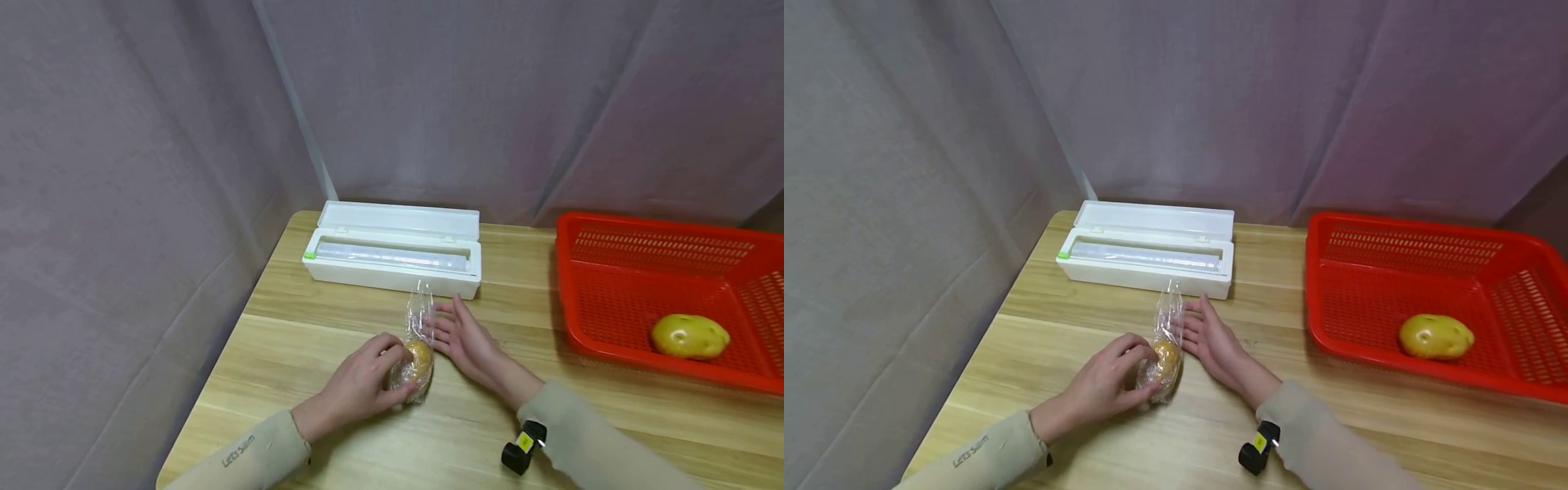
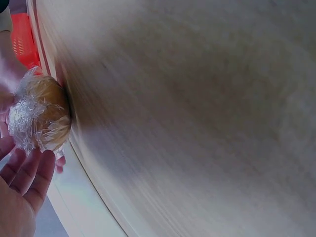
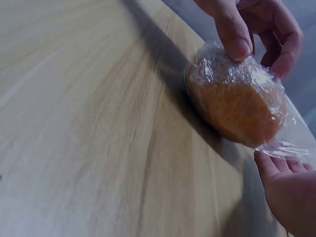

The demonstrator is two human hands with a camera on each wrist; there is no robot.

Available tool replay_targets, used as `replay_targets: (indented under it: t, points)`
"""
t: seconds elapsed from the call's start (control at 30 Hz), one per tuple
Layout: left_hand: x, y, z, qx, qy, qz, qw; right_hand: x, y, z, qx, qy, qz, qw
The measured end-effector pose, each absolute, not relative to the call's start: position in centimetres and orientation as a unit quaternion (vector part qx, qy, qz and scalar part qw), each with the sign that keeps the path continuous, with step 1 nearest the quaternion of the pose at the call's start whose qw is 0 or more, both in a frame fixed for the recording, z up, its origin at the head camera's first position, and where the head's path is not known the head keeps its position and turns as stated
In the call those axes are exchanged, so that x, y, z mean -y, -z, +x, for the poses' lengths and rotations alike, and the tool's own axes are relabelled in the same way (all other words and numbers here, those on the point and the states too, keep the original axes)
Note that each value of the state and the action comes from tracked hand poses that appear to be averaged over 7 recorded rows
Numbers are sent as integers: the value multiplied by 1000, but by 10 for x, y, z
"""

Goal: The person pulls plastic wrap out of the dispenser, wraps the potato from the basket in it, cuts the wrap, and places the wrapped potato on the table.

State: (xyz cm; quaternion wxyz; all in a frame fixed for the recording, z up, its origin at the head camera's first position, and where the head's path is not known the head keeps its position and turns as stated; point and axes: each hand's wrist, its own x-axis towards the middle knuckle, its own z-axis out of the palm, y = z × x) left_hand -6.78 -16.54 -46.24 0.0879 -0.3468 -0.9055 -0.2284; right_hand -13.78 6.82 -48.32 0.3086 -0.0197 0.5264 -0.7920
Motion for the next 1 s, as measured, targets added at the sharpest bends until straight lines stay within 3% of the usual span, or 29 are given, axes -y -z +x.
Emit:
replay_targets:
  t: [0.4, 1.0]
  points:
    - [165, 462, -69, 909, 228, -338, 85, -63, 480, -136, -538, 781, -35, 315]
    - [165, 464, -70, 907, 235, -336, 100, -68, 469, -118, -649, 705, -169, 232]
